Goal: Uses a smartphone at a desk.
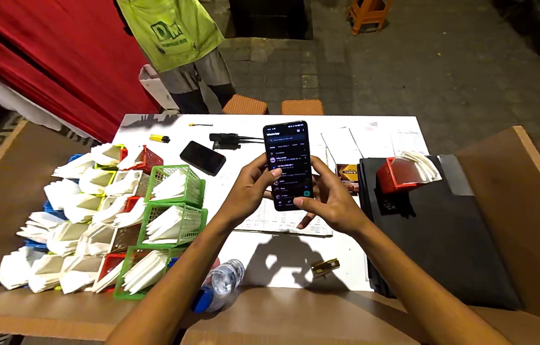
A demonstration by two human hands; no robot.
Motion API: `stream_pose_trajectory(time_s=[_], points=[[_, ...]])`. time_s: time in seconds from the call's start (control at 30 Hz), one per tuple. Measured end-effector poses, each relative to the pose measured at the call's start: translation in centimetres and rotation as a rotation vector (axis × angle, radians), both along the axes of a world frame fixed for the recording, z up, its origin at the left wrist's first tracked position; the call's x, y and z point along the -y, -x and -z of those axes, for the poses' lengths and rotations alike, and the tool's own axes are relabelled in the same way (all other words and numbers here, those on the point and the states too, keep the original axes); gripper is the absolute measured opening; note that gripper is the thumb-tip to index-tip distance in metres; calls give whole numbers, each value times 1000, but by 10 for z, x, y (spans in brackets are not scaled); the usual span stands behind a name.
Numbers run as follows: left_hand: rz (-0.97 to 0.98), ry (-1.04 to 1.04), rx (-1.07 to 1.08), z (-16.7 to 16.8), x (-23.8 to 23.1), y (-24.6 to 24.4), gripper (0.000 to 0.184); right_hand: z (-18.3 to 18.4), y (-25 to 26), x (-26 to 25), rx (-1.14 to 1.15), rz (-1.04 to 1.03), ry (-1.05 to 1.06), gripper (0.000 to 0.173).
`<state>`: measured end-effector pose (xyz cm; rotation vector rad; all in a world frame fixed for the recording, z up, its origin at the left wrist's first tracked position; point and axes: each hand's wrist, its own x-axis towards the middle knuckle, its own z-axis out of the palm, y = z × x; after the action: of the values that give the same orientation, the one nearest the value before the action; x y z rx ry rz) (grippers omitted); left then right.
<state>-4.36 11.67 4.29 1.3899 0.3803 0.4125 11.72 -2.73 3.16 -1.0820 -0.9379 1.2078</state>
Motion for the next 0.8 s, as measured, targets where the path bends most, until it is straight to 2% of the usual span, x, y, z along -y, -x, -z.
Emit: stream_pose_trajectory(time_s=[0.17,0.43,0.53,0.8], points=[[137,66,84,5,-6,1,54,-5,-8,1,-85,10,-9,67],[246,11,130,2,-5,4,91,-5,-14,1,-45,-26,-67,84],[260,-1,142,2,-6,4,98,-5,-13,0,-19,-22,-61,91],[270,-5,133,4,-6,3,103,-7,-12,0,21,13,-10,98]])
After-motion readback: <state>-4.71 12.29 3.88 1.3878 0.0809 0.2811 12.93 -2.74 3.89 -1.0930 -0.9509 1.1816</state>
